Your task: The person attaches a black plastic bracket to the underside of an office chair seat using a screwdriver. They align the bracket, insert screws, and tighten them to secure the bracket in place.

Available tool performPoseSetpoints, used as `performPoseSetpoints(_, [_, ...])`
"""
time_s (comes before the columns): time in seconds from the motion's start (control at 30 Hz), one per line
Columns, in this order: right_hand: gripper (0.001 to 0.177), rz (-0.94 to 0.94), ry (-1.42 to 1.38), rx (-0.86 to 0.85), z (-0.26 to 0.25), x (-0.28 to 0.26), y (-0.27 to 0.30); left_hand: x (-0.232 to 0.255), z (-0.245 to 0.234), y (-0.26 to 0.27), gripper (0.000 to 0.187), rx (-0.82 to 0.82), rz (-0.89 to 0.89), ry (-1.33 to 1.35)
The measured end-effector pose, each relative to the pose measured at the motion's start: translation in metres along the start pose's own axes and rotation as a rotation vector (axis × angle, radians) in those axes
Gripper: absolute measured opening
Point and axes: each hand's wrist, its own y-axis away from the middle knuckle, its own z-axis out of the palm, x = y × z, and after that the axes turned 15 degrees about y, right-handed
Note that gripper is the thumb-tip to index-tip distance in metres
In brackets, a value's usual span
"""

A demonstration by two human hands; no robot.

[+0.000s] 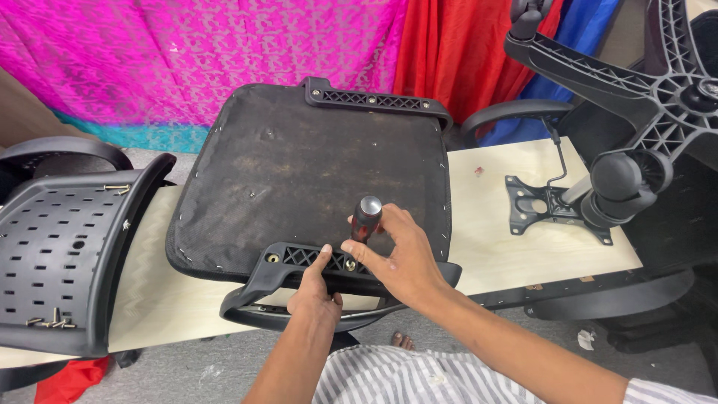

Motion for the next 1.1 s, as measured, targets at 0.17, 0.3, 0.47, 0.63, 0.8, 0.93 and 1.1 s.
performPoseSetpoints(0.17, [0.048,0.12,0.066,-0.065,-0.002,-0.003,-0.002,0.001,0.0,0.002,0.073,0.009,-0.017,0.027])
performPoseSetpoints(0.3, [0.055,0.12,0.111,-0.14,-0.002,-0.006,0.001,-0.001,-0.001,-0.001,0.074,-0.01,-0.018,0.034])
performPoseSetpoints(0.47, [0.046,-0.073,0.12,-0.053,0.007,-0.003,0.008,-0.004,0.0,-0.003,0.073,0.01,-0.004,0.051])
performPoseSetpoints(0.63, [0.039,-0.01,0.088,0.016,0.013,0.006,0.005,-0.004,0.001,-0.001,0.076,0.052,0.001,0.064])
performPoseSetpoints(0.8, [0.045,0.012,0.022,0.089,0.011,0.011,-0.002,-0.004,0.002,0.004,0.072,0.042,0.013,0.082])
performPoseSetpoints(0.93, [0.043,0.077,0.069,0.056,0.008,0.015,-0.003,-0.003,0.002,0.005,0.073,0.023,0.018,0.083])
performPoseSetpoints(1.1, [0.041,0.132,0.155,0.042,0.005,0.02,-0.008,-0.003,0.002,0.008,0.077,0.043,0.02,0.091])
